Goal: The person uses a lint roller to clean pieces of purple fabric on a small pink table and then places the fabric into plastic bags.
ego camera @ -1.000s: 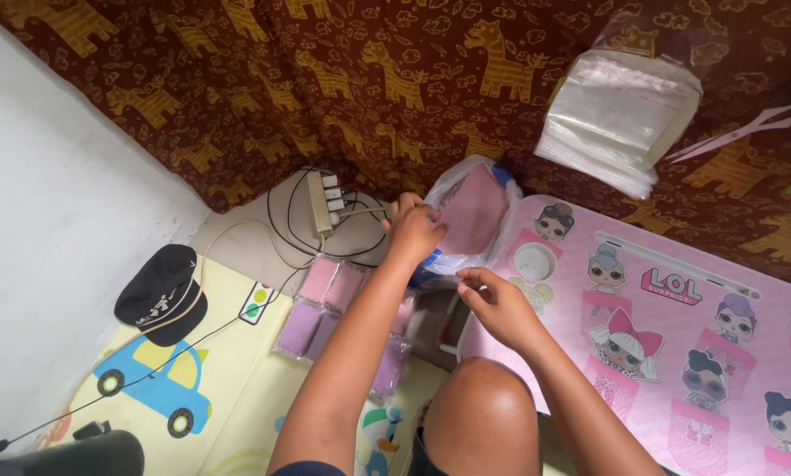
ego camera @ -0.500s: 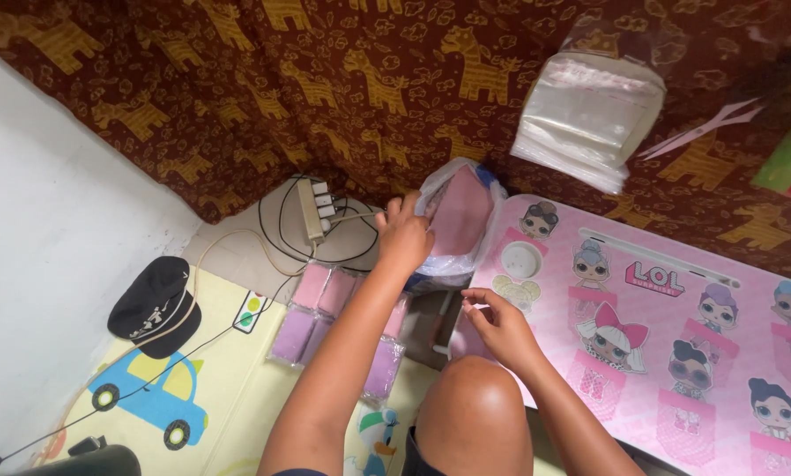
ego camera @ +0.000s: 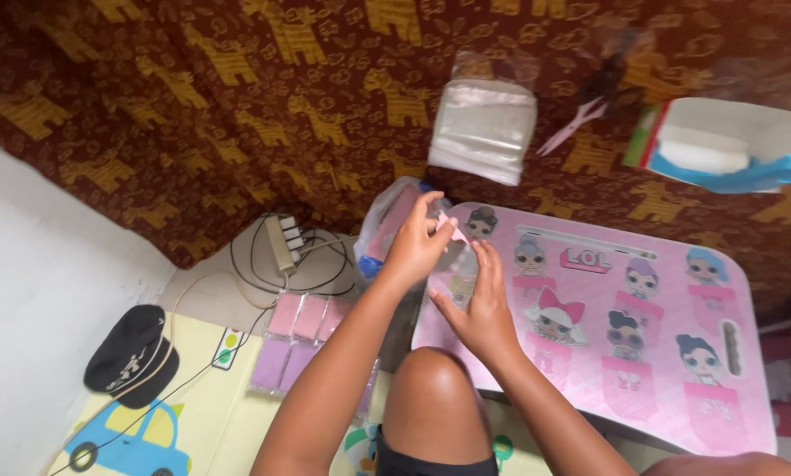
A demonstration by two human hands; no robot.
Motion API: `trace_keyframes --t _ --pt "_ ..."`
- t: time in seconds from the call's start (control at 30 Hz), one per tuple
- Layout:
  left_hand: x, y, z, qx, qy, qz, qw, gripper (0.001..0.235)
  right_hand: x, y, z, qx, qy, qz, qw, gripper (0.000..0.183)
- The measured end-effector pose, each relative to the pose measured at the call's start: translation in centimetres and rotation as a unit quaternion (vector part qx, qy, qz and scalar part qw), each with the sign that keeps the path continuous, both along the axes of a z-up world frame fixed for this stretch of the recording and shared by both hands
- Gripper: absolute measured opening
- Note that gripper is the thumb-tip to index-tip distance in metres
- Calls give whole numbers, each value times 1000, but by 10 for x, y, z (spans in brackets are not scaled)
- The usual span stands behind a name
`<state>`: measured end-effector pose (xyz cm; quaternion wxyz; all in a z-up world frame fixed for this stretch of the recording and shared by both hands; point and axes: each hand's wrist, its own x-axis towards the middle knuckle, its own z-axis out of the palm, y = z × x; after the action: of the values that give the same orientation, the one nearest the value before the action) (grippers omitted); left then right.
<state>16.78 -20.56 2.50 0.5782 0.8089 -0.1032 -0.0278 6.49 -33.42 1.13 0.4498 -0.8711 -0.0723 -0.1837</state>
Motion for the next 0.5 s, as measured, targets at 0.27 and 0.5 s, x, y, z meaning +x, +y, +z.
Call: trace_keyframes --t 0.27,0.5 --pt "-66 -46 43 -68 61 -155 984 15 -45 -119 21 -186 43 -21 981 42" --pt "-50 -104 2 -131 148 -222 955 20 -34 -214 39 -290 182 -5 940 31"
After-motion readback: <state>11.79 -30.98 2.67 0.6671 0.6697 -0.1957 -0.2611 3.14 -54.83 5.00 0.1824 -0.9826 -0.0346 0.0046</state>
